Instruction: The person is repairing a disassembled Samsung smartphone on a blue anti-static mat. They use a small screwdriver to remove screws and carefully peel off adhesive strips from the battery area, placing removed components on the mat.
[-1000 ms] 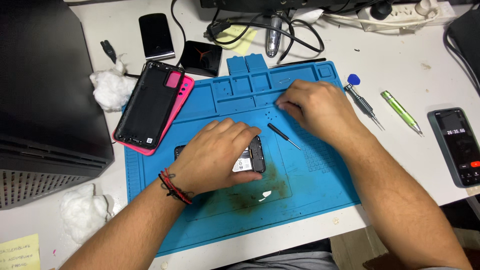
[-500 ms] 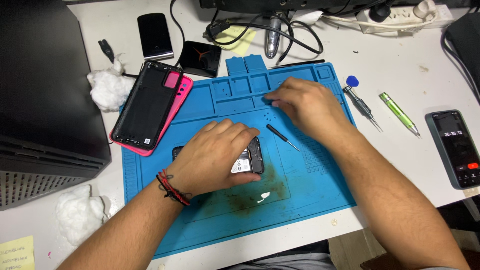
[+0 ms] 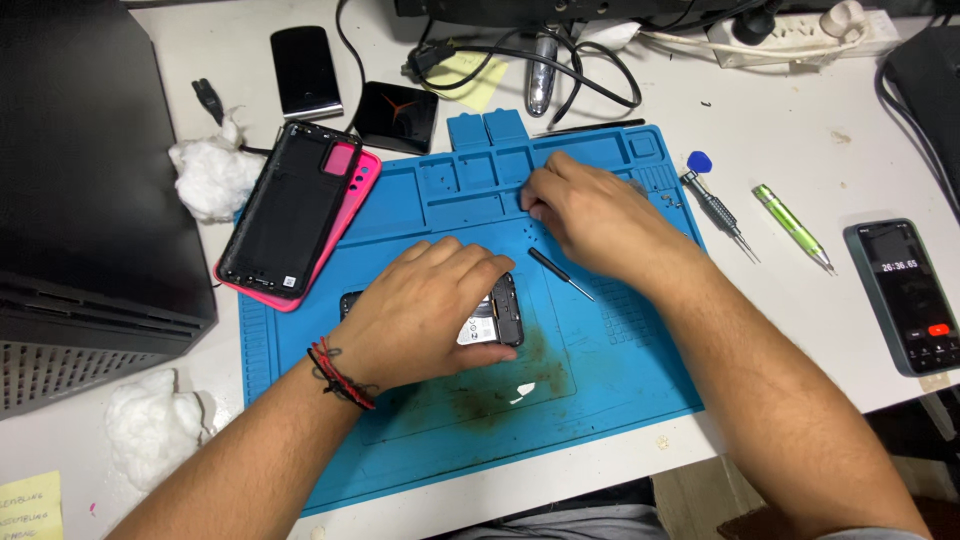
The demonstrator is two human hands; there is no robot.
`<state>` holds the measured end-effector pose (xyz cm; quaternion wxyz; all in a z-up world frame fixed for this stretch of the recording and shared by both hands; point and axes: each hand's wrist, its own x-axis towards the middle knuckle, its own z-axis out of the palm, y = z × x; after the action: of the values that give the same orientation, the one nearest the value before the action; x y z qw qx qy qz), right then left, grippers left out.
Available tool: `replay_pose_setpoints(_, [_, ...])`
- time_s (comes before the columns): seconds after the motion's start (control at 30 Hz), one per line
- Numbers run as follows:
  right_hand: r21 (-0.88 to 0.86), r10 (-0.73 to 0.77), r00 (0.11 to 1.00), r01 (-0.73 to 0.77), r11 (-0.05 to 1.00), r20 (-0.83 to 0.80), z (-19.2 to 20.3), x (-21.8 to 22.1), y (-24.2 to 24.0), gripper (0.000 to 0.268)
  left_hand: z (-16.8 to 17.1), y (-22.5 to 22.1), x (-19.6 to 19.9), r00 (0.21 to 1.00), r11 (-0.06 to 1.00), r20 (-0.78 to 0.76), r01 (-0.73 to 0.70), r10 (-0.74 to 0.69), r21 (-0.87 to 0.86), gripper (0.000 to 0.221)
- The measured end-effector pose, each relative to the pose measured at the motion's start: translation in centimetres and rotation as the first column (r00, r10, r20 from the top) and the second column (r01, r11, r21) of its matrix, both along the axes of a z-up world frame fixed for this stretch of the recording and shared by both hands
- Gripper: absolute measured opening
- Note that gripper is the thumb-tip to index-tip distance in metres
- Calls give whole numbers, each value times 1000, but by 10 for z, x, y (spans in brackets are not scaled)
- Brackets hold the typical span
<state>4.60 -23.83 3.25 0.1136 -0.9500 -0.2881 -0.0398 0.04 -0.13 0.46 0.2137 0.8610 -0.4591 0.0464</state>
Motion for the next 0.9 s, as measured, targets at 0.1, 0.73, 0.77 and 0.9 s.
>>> replay_pose_setpoints(0.1, [23, 11, 999, -10, 1000, -50, 6, 0, 0, 6, 1, 0, 2, 1000, 1000, 9, -1, 1, 15, 81])
replay_pose_setpoints(0.73, [-291, -130, 926, 23, 956, -355, 24, 27, 17, 15, -9, 1, 1, 1000, 1000, 23, 4, -4, -16, 80])
replay_pose_setpoints(0.77, [-244, -120, 934, 36, 969, -337, 27, 23, 16, 14, -10, 1, 1, 1000, 1000, 29, 2, -1, -16, 80])
replay_pose_setpoints(0.9, [-145, -74, 969, 40, 989, -235, 31, 7, 2, 12, -10, 2, 1, 1000, 1000, 29, 4, -3, -19, 79])
